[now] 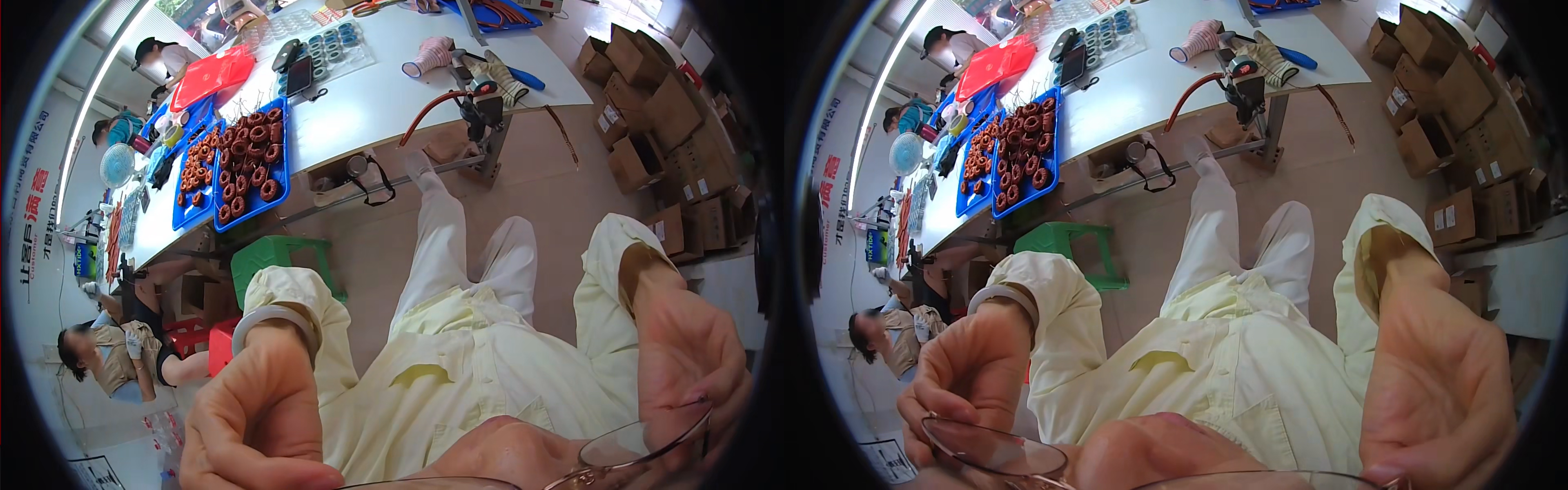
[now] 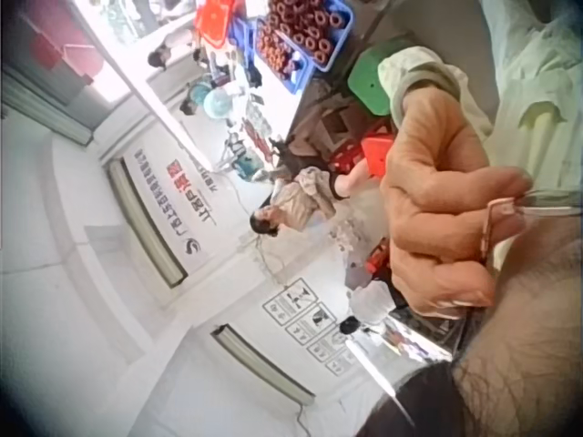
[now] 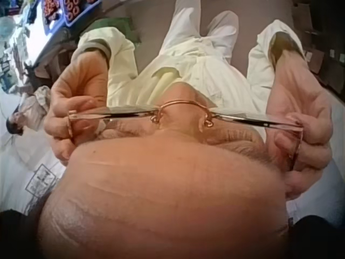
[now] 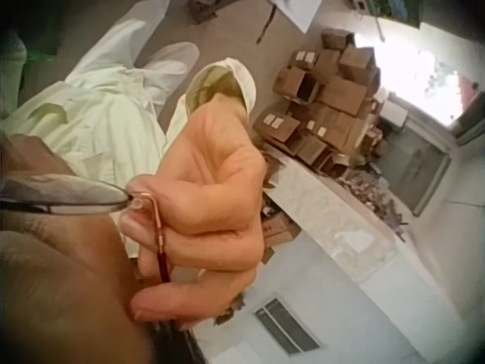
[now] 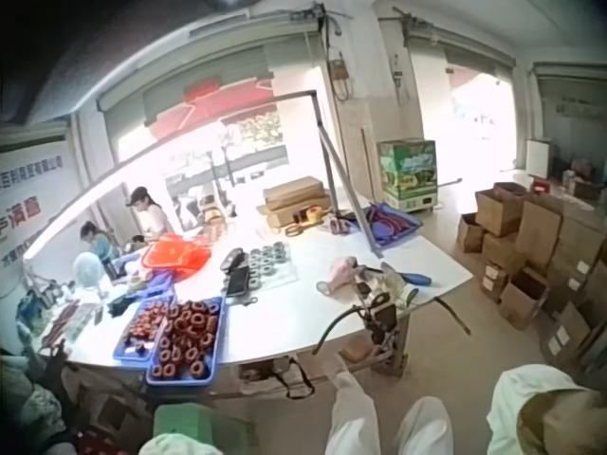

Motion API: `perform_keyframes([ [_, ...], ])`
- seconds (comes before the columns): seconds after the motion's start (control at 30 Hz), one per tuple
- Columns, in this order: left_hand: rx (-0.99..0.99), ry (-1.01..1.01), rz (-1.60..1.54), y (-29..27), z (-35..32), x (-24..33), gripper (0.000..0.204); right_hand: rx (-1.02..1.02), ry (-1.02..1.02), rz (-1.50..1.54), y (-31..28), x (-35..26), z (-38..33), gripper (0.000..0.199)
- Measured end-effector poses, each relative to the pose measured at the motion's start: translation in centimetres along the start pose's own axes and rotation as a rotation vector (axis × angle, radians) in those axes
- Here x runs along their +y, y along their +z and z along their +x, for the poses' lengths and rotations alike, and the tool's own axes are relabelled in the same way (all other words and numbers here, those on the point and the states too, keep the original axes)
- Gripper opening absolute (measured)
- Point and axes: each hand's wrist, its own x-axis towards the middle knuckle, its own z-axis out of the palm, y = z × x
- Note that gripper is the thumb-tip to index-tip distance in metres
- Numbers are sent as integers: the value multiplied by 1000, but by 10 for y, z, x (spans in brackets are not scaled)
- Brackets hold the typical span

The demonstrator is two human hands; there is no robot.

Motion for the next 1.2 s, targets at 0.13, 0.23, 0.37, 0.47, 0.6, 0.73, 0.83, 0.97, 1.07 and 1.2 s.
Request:
perform_keyframes([
  [0.13,166,354,-104,15,-2,-45,32,33,31,28,6,14,-13,25],
  [0.23,157,527,-238,18,-5,-71,35,42,81,31,6,23,-22,26],
  [0.37,167,567,-180,20,-9,-84,37,63,122,31,5,33,-33,27],
  [0.47,177,545,-197,20,-13,-92,37,75,140,43,5,40,-38,27],
  [0.6,257,562,-268,29,-15,-102,36,98,153,76,4,49,-46,28],
  [0.73,469,351,-120,25,-34,-120,21,119,196,100,-2,58,-58,29],
  [0.83,619,167,22,15,-54,-169,29,138,384,163,5,59,-76,30],
  [0.97,398,-495,301,38,-88,-302,17,171,820,21,10,49,-110,24],
  [1.07,115,-638,448,40,-135,-367,32,217,1089,-41,19,45,-147,22],
  [1.2,-251,-739,507,64,-171,-419,67,151,1663,9,17,22,-194,24],
])
